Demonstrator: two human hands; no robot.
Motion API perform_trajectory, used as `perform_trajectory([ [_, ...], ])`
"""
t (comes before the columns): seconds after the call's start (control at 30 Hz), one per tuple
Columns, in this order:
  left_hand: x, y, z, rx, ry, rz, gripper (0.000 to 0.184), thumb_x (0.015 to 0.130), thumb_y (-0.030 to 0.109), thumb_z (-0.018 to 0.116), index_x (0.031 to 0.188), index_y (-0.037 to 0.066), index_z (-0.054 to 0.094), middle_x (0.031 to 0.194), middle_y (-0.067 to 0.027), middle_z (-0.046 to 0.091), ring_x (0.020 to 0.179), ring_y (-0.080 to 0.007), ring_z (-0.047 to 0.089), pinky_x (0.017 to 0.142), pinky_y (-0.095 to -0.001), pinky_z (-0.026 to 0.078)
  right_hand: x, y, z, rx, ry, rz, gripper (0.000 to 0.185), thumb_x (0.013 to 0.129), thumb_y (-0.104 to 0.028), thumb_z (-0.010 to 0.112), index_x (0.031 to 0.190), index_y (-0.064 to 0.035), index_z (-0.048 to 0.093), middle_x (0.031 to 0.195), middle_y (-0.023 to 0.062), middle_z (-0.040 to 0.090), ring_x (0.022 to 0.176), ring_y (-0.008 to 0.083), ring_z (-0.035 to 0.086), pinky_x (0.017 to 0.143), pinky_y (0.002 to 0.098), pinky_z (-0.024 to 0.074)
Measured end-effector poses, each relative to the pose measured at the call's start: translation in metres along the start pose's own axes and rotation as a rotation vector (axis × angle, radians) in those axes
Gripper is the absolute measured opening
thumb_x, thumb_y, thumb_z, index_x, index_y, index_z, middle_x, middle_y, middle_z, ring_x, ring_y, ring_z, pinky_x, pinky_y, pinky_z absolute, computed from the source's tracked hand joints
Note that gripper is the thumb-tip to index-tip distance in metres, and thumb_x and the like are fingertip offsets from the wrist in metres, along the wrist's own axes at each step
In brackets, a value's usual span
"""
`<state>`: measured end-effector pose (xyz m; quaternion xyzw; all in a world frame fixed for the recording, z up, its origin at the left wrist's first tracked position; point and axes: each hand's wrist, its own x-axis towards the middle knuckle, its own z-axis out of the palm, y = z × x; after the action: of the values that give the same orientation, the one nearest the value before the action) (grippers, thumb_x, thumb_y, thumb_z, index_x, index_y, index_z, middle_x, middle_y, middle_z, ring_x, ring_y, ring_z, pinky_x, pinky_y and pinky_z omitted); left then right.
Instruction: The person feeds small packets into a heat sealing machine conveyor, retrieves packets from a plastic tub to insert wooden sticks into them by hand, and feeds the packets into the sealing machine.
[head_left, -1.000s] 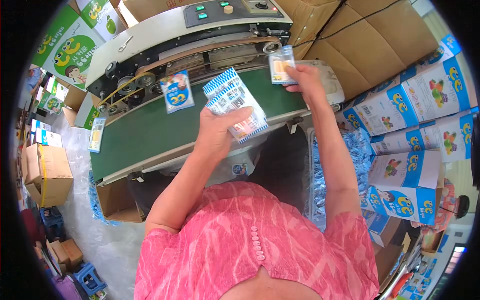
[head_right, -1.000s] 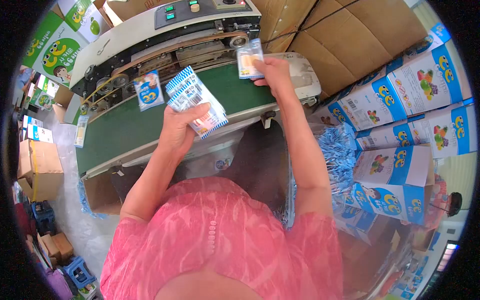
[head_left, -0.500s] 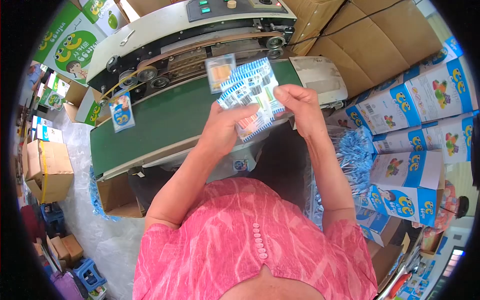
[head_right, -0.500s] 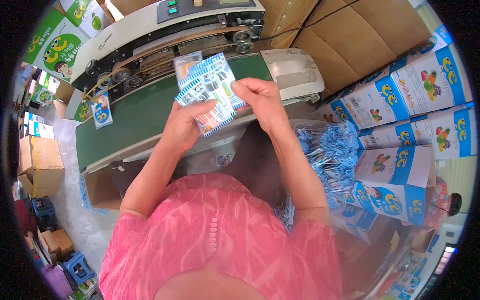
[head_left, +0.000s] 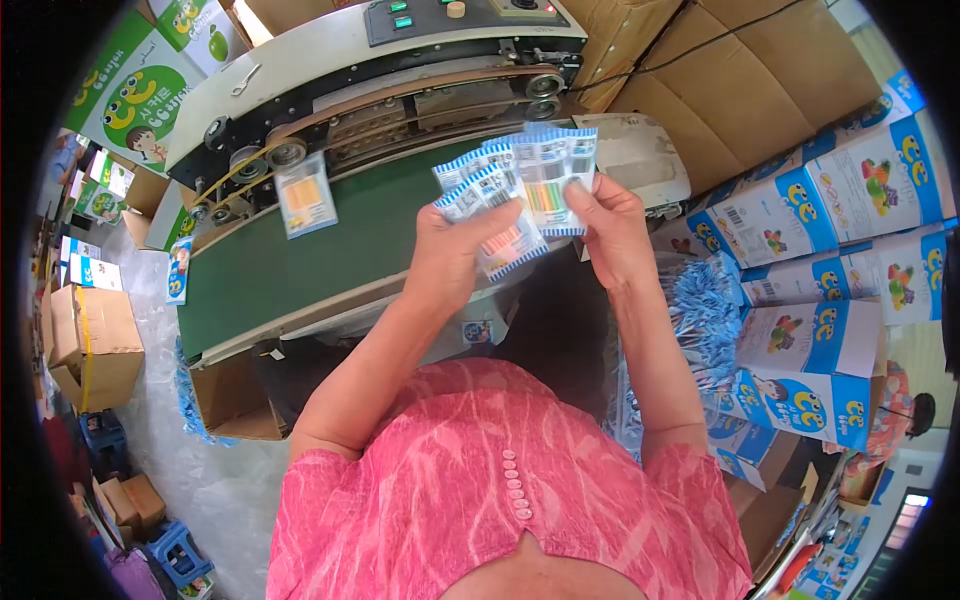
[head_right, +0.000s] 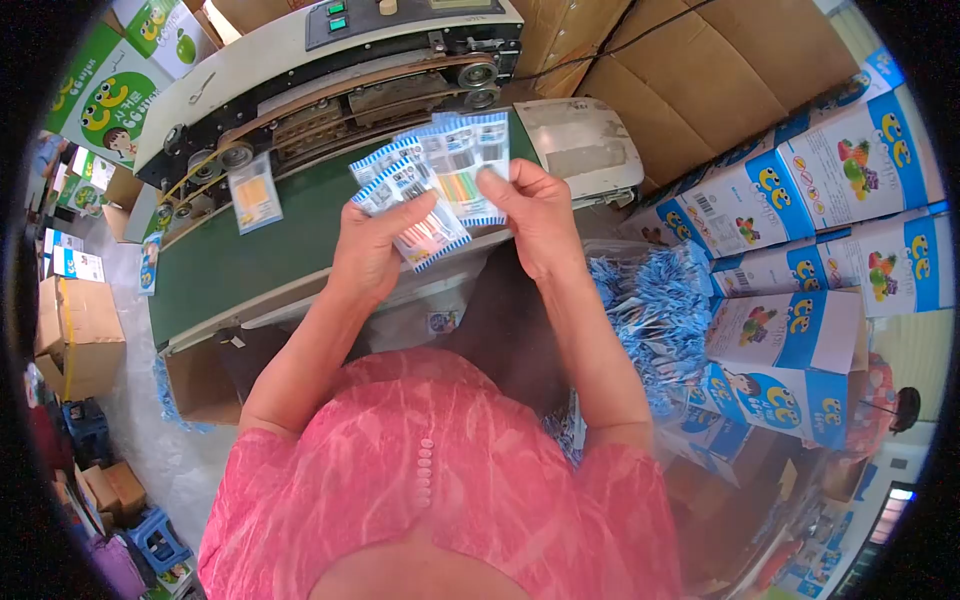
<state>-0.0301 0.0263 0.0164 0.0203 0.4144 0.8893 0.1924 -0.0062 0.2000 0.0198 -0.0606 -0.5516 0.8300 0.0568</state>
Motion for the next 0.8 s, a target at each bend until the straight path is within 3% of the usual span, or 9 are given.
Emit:
perform_trajectory([
  [0.17, 0.002, -0.007, 0.0, 0.009, 0.021, -0.003, 0.025, 0.075, -0.002, 0.07, 0.1, 0.001, 0.064, 0.094, -0.007, 0.068, 0.079, -0.0131, 0.064, 0.073, -0.0285, 0.053, 0.001, -0.002, -0.009, -0.021, 0.015, 0.117, 0.011, 0.088, -0.011, 0.061, 0.095, -0.0023, 0.063, 0.089, 0.0066, 0.067, 0.071, 0.0103, 0.064, 0.062, 0.0229, 0.0517],
  [0.27, 0.003, -0.014, 0.002, 0.018, 0.027, 0.038, 0.025, 0.075, -0.003, 0.07, 0.099, 0.001, 0.064, 0.094, -0.0071, 0.068, 0.079, -0.0132, 0.065, 0.073, -0.0287, 0.053, 0.0, 0.008, -0.012, -0.465, -0.069, -0.175, 0.012, 0.09, -0.012, 0.058, 0.097, -0.0024, 0.061, 0.09, 0.0083, 0.067, 0.072, 0.0143, 0.066, 0.053, 0.025, 0.0541],
  [0.43, 0.003, -0.002, -0.008, -0.017, 0.069, 0.101, 0.023, 0.075, -0.004, 0.069, 0.098, 0.001, 0.065, 0.093, -0.0071, 0.068, 0.079, -0.0132, 0.065, 0.073, -0.0287, 0.053, 0.018, -0.011, -0.006, -0.183, 0.246, -0.219, 0.015, 0.089, -0.013, 0.058, 0.099, -0.0019, 0.059, 0.089, 0.0088, 0.066, 0.071, 0.0153, 0.066, 0.046, 0.0247, 0.0539],
  [0.53, 0.0, 0.0, -0.011, -0.002, 0.067, 0.094, 0.023, 0.075, -0.004, 0.069, 0.097, 0.001, 0.065, 0.093, -0.0071, 0.068, 0.079, -0.0132, 0.065, 0.073, -0.0284, 0.053, 0.055, -0.01, -0.043, -0.323, 0.283, -0.025, 0.015, 0.088, -0.012, 0.059, 0.1, -0.0016, 0.059, 0.089, 0.0079, 0.065, 0.068, 0.0142, 0.064, 0.045, 0.0226, 0.0529],
  [0.8, -0.002, 0.003, -0.012, -0.017, 0.063, 0.075, 0.023, 0.076, -0.005, 0.068, 0.098, 0.001, 0.065, 0.094, -0.0087, 0.068, 0.078, -0.0141, 0.065, 0.072, -0.0287, 0.054, 0.097, 0.007, -0.03, -0.5, 0.112, 0.026, 0.017, 0.086, -0.01, 0.061, 0.1, -0.0011, 0.059, 0.087, 0.0059, 0.066, 0.064, 0.0114, 0.062, 0.048, 0.021, 0.0504],
])
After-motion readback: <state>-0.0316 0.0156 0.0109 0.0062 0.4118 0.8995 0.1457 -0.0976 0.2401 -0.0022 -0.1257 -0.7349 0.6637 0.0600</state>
